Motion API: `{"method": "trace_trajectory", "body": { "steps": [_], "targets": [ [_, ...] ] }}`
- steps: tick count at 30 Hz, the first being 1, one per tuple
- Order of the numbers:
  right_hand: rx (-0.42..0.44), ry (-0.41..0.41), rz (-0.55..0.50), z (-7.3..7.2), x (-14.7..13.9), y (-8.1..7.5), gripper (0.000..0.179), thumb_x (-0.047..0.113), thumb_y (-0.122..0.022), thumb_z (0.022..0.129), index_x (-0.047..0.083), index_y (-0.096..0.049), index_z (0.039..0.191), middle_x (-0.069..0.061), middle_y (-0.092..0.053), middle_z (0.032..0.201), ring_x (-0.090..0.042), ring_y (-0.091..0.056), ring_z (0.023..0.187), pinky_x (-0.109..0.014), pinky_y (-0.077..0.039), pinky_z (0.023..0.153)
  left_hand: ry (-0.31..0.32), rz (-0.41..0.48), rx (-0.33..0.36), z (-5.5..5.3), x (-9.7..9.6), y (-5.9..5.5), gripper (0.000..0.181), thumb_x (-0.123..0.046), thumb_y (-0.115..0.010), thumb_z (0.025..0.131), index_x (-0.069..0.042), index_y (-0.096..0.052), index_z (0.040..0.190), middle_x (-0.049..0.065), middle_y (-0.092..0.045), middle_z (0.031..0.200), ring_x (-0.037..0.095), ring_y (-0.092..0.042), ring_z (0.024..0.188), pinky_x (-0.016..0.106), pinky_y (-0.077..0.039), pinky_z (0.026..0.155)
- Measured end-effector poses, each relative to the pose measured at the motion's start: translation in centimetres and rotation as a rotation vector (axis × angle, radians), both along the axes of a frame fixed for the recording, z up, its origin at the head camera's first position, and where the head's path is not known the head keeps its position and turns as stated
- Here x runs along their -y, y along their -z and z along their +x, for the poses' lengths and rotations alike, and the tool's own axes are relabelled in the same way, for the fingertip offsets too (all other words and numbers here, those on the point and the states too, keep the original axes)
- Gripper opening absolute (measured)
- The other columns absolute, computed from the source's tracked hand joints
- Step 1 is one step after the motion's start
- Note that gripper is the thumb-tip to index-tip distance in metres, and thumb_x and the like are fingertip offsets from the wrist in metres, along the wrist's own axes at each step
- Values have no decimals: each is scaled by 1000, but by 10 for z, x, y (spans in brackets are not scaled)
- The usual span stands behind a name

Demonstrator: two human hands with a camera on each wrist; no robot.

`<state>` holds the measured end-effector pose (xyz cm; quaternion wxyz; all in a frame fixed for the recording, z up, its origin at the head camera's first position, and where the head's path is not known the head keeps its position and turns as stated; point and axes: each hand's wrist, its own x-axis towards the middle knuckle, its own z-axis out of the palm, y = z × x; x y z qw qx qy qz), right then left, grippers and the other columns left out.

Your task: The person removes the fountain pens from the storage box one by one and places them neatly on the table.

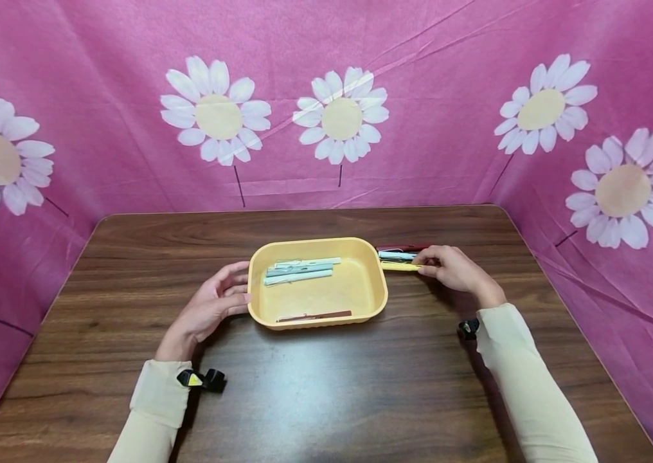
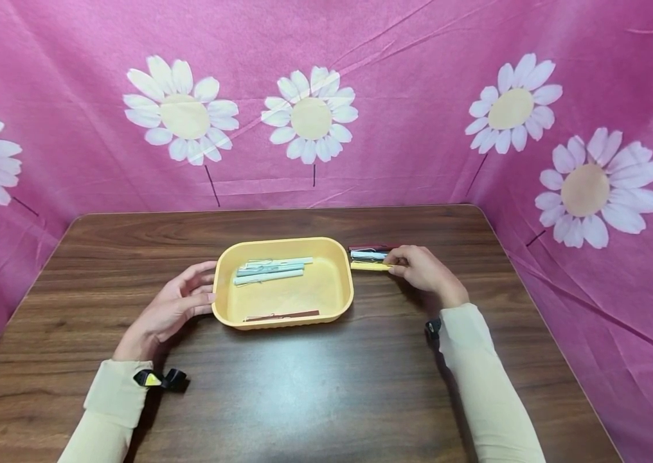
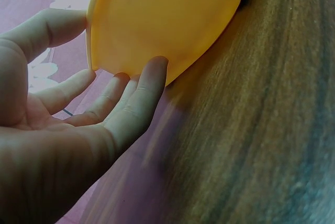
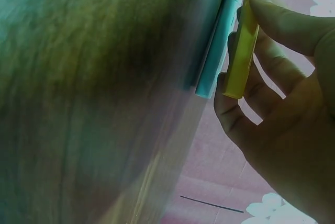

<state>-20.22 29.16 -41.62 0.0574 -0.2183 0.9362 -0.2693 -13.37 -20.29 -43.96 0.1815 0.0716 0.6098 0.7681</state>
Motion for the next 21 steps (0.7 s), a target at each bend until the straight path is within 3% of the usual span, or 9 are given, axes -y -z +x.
{"method": "trace_trajectory", "body": {
  "steps": [21],
  "targets": [
    [-5,44,65,-10,-1,7,15,4,-72,93,4,-77,106,-4,-68,92,-19,-57,80,-35,-50,70,5,1,-1,-1,1,0,70,14,-59,92,6,-25,153,31,-40,140,24,-64,111,41,-60,92]
  ]
}}
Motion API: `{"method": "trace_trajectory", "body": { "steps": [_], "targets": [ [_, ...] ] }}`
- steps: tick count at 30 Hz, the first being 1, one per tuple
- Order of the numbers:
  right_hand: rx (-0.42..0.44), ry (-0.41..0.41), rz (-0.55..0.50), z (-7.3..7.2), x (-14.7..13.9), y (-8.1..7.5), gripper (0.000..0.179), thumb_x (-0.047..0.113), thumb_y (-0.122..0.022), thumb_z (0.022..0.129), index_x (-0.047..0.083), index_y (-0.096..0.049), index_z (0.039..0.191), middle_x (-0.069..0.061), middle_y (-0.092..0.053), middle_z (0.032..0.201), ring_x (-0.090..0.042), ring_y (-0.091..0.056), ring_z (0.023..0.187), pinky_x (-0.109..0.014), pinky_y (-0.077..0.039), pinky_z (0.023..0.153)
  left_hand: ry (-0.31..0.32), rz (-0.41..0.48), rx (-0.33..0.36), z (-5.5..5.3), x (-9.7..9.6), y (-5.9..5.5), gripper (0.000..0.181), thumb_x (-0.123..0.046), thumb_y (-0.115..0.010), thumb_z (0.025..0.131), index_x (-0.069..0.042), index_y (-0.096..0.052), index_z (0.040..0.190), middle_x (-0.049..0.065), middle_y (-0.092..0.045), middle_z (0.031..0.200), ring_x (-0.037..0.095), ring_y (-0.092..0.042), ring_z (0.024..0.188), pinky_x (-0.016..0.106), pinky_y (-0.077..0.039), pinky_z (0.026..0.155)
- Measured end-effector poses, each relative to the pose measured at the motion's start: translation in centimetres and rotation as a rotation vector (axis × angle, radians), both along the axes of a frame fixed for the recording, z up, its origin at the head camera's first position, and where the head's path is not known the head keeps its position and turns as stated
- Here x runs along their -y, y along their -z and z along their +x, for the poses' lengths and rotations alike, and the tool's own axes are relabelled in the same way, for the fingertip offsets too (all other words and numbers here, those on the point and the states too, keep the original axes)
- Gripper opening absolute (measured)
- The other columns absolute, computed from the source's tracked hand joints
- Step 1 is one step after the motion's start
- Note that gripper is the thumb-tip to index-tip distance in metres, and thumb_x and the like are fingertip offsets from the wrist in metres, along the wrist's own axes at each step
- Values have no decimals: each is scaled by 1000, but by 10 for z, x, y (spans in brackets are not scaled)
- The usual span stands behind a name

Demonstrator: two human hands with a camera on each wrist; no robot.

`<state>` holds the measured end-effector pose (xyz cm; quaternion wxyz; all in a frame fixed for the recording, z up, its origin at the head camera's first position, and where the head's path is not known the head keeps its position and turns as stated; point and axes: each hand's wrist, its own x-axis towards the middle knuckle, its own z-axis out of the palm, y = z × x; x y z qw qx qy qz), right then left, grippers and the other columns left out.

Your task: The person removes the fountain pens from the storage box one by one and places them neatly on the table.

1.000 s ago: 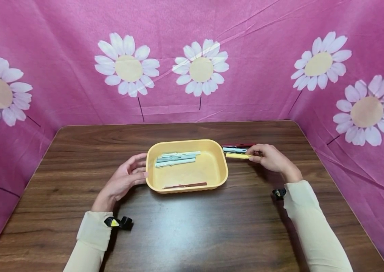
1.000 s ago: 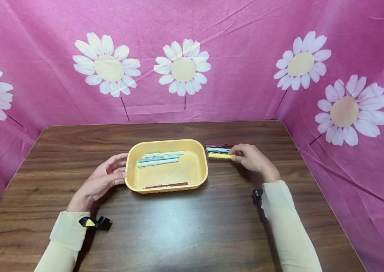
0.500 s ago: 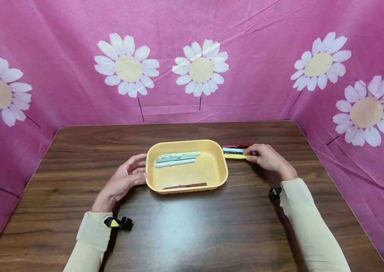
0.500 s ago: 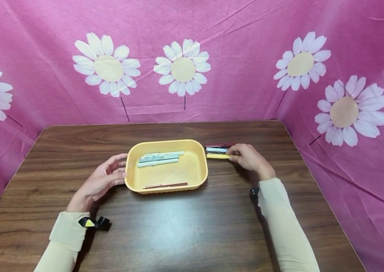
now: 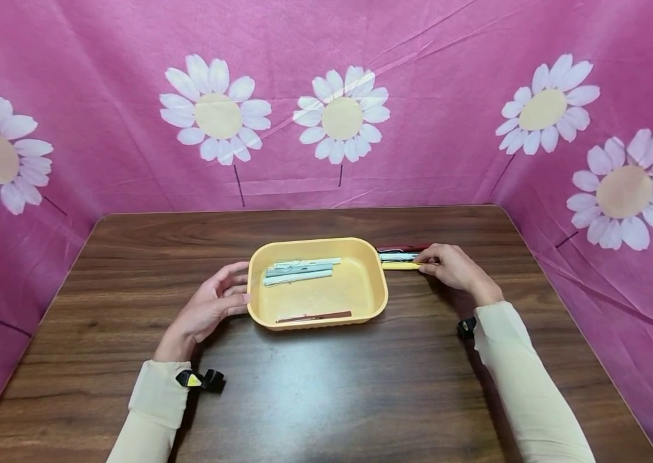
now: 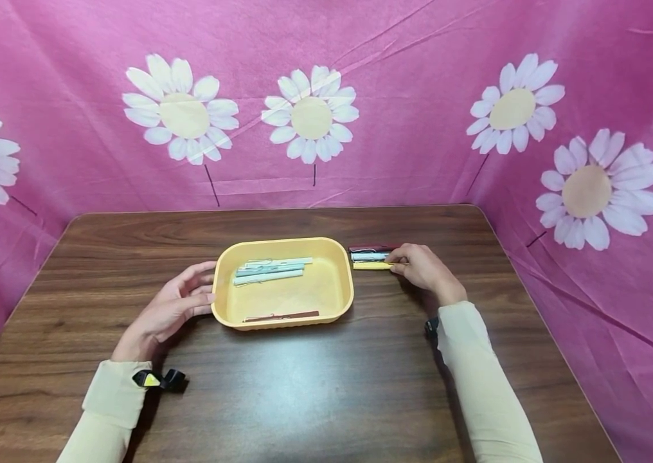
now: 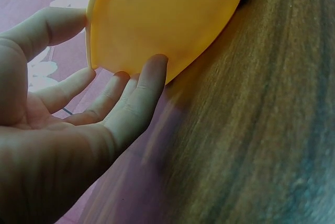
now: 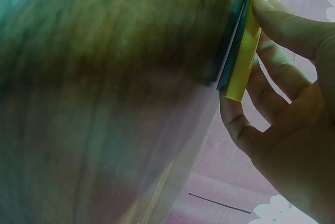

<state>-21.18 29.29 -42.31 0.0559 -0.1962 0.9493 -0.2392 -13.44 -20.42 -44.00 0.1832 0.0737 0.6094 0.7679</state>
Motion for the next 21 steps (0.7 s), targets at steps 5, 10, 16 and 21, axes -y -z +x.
{"method": "trace_trajectory", "body": {
  "steps": [5,10,16,21],
  "targets": [
    [3,8,0,-1,0,2,15,5,-72,92,4,-77,107,-4,-68,92,-19,-57,80,-35,-50,70,-2,6,-4,0,0,1,70,14,-59,92,6,-25,153,30,-42,138,24,-64,111,41,-60,91],
    [9,24,-5,0,0,1,14,4,-73,91,5,-76,105,-5,-68,91,-20,-58,82,-35,-50,71,-4,9,-3,0,-1,1,70,14,-60,92,6,-27,152,30,-42,138,25,-64,110,42,-60,91],
    [-1,47,-13,1,1,-4,15,5,-73,92,4,-75,107,-9,-70,97,-25,-62,88,-41,-53,77,-4,6,-2,0,0,1,70,14,-60,92,6,-27,153,30,-42,138,25,-64,111,42,-60,92],
    [-27,72,-40,5,3,-9,15,9,-73,93,5,-75,108,-10,-71,98,-26,-63,91,-44,-53,81,-3,9,-1,0,0,2,70,14,-59,92,6,-26,153,30,-41,139,23,-64,110,40,-60,91]
  ]
}}
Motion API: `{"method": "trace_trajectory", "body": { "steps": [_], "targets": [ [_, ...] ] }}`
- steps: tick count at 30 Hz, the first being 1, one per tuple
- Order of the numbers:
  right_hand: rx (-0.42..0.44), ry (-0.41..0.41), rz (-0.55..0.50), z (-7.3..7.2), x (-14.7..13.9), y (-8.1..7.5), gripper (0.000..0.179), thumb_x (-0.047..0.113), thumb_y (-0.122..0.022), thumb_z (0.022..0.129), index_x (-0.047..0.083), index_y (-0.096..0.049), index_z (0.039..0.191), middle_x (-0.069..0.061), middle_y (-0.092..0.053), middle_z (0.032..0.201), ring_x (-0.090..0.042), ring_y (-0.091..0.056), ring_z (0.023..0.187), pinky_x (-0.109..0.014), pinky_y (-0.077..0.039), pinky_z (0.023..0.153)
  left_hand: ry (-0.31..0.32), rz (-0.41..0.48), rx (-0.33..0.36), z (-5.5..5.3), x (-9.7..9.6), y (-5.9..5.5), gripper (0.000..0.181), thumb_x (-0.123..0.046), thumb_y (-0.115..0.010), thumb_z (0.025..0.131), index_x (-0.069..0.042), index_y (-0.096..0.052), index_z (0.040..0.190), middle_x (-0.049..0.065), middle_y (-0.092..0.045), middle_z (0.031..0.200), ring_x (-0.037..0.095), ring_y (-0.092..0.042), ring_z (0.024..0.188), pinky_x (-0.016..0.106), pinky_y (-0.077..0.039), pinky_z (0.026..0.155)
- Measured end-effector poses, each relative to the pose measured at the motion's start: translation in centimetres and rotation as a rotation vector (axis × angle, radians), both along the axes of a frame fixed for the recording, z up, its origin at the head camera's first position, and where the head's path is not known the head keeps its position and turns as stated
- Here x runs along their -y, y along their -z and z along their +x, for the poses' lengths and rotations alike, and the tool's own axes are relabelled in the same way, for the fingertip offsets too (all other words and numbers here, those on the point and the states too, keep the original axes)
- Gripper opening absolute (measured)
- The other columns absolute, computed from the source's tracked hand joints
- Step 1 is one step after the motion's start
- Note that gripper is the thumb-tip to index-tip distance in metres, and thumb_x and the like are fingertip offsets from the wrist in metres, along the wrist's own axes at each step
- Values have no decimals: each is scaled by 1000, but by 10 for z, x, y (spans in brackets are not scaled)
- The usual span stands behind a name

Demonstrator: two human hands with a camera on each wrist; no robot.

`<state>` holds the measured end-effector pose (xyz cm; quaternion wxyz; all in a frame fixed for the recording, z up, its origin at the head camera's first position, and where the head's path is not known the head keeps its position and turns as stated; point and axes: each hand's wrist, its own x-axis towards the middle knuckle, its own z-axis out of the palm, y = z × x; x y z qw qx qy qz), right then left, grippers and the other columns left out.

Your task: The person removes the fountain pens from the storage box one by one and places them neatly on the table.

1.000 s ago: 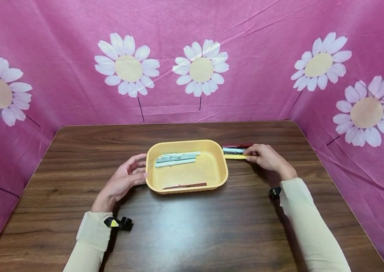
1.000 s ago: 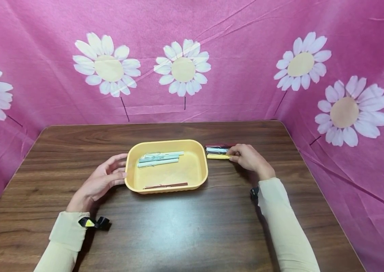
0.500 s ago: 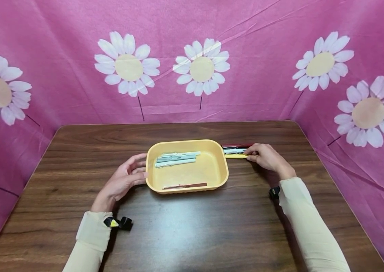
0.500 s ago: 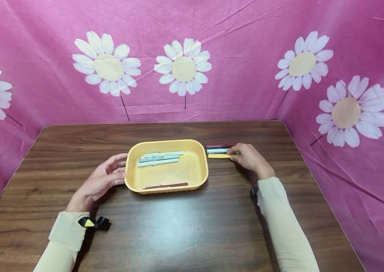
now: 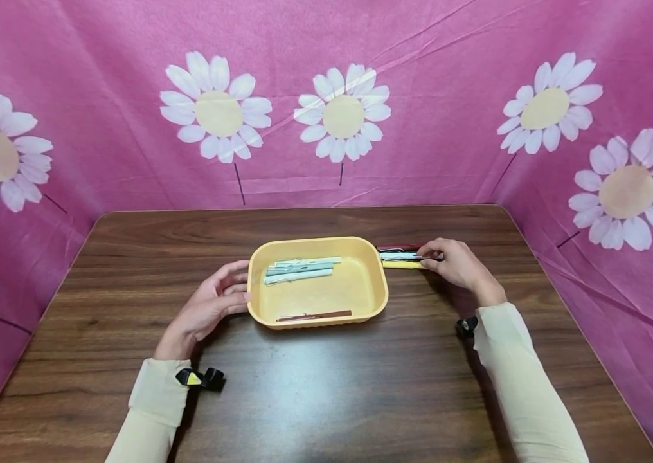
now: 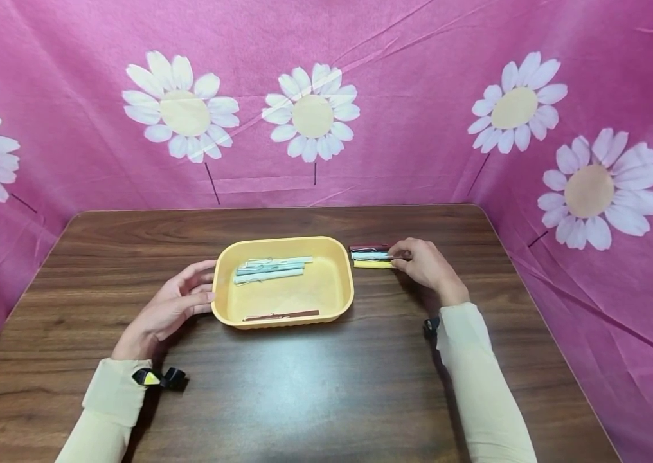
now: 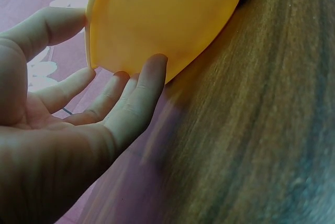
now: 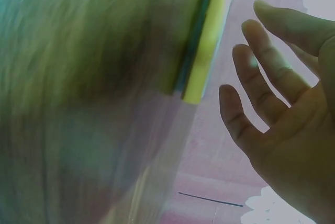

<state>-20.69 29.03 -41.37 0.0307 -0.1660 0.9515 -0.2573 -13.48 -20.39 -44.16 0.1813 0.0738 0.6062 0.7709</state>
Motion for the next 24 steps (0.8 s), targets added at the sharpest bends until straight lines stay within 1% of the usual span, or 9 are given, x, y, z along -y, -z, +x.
{"method": "trace_trajectory", "body": {
  "steps": [5,9,13,16,20,24],
  "targets": [
    [-12,17,-56,3,5,-1,16,12,-73,94,6,-75,109,-7,-71,94,-23,-63,85,-38,-52,77,-1,1,0,0,0,-1,70,15,-59,92,7,-25,153,30,-41,139,23,-65,110,39,-61,90],
    [-28,21,-107,9,11,-2,17,13,-73,94,5,-74,109,-6,-70,92,-21,-60,81,-33,-50,72,-3,4,4,1,0,0,71,15,-59,91,6,-25,153,30,-41,140,23,-65,110,39,-61,90],
    [-29,30,-155,13,19,-3,19,14,-73,94,5,-74,110,-6,-69,92,-22,-60,80,-28,-50,69,-4,7,7,0,0,0,71,15,-60,91,6,-26,153,30,-41,140,23,-65,110,39,-61,90],
    [-43,27,-189,16,27,-5,19,14,-73,94,4,-74,110,-6,-70,93,-21,-62,82,-25,-51,71,-4,3,6,0,0,0,71,15,-59,91,6,-26,153,30,-41,139,24,-65,110,39,-61,90],
    [-55,13,-253,20,38,-10,19,13,-74,93,4,-74,110,-6,-71,93,-21,-63,83,-25,-53,72,-4,-2,4,0,0,1,70,15,-59,92,6,-26,153,29,-41,139,24,-64,111,39,-61,90],
    [-49,2,-310,24,49,-17,20,11,-76,91,3,-74,110,-7,-71,92,-25,-63,82,-30,-53,70,-2,-2,3,0,0,1,70,15,-59,91,6,-26,153,29,-41,139,24,-64,111,40,-61,90]
  ]
}}
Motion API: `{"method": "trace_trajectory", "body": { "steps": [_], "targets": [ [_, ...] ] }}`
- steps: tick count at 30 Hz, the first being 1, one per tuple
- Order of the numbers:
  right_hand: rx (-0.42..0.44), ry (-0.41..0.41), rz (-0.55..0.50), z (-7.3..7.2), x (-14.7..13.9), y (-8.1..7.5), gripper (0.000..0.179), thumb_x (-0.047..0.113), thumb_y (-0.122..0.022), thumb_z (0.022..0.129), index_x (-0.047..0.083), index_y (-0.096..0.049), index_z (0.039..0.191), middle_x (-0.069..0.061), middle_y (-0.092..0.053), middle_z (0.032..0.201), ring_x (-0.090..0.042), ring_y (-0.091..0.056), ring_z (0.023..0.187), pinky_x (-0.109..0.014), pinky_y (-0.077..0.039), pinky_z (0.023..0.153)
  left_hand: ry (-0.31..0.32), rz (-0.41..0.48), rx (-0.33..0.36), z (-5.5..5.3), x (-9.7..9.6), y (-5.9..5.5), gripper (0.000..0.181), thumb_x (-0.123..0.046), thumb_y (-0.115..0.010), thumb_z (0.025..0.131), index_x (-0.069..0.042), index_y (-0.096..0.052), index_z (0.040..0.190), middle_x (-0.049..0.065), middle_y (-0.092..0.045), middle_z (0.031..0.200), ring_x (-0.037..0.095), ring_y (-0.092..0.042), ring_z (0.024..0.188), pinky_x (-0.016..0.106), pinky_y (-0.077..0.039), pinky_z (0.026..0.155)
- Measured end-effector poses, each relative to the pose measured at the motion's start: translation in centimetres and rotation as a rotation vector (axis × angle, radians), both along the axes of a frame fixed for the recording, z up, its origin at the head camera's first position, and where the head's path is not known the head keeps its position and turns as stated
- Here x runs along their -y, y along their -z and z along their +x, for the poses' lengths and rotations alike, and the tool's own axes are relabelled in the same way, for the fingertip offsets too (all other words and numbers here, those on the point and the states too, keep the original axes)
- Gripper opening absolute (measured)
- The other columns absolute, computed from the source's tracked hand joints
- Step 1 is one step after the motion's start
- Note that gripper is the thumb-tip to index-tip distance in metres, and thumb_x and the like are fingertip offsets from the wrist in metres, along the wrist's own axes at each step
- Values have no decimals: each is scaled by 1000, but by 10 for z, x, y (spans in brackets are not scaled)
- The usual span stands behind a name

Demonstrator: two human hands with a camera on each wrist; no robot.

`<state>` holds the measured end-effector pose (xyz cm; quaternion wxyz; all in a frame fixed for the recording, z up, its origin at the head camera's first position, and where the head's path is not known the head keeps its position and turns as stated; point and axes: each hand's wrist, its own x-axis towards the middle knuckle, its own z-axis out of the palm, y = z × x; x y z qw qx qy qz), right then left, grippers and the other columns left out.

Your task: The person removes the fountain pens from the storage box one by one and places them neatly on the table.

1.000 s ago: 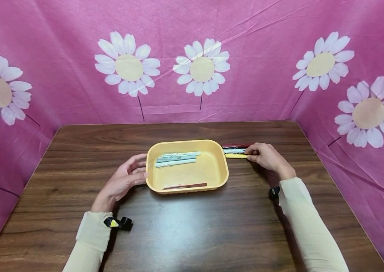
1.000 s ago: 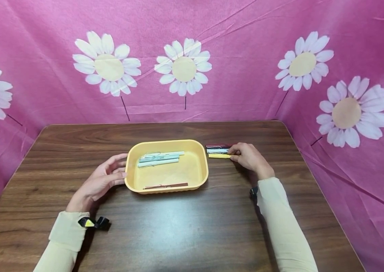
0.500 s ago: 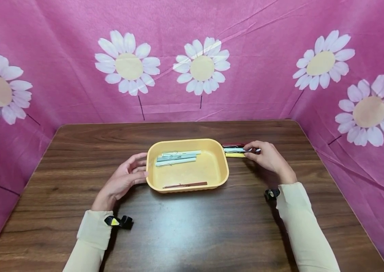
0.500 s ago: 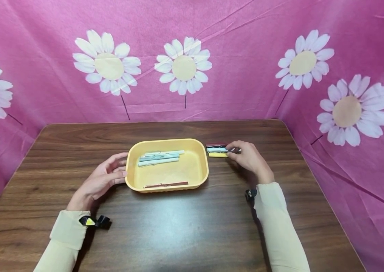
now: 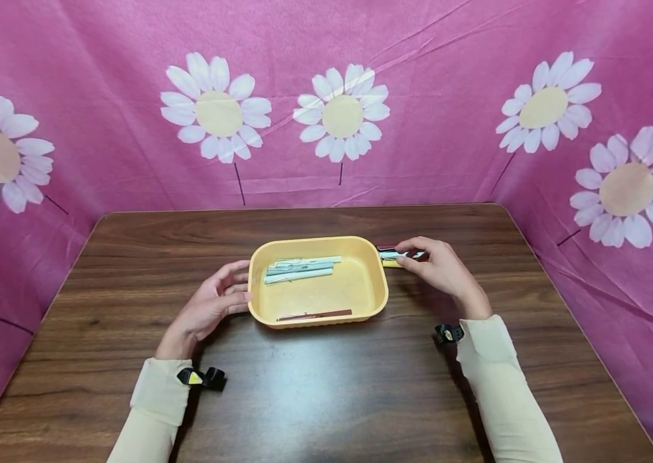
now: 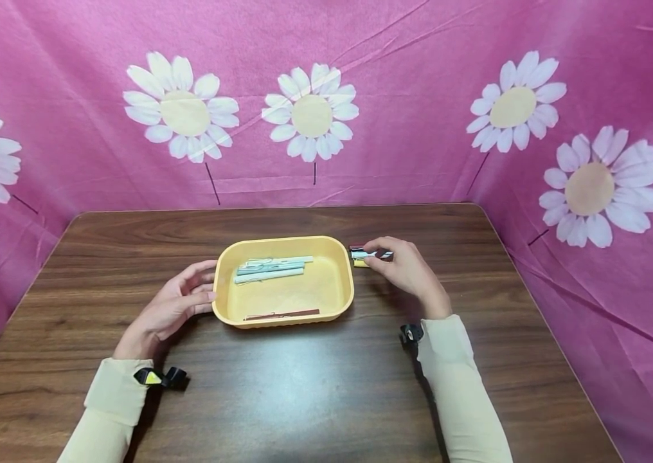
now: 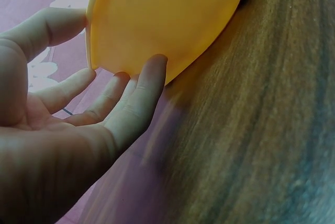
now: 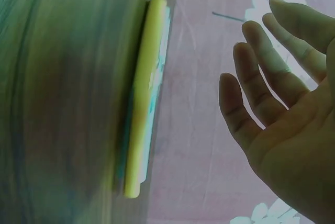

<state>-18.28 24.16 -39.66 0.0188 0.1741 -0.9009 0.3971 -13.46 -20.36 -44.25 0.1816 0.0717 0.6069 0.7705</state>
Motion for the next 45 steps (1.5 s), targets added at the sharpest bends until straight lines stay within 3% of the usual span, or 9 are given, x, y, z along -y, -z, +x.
{"method": "trace_trajectory", "body": {
  "steps": [12,23,34,45],
  "targets": [
    [20,-38,-94,4,29,-11,22,12,-76,91,3,-75,112,-10,-74,105,-22,-65,89,-35,-56,78,1,5,2,0,0,0,70,15,-59,92,6,-26,153,30,-40,139,22,-65,109,38,-61,89],
    [-16,-145,-181,7,60,-9,21,7,-75,91,2,-74,111,-11,-72,108,-22,-67,91,-41,-58,81,4,8,9,0,-1,-2,71,15,-59,91,6,-24,153,29,-41,138,21,-65,107,37,-61,89],
    [79,-246,-137,7,85,-5,28,15,-73,95,-1,-71,118,-18,-69,115,-23,-65,99,-41,-58,86,4,-2,10,-2,2,-2,71,15,-59,91,6,-25,153,29,-41,138,21,-65,107,38,-61,90],
    [92,-310,-126,4,101,1,30,16,-73,95,-2,-69,119,-16,-69,116,-25,-64,101,-43,-57,86,5,-3,16,-4,3,-4,71,15,-59,91,5,-25,153,29,-40,138,21,-65,107,37,-61,89]
  ]
}}
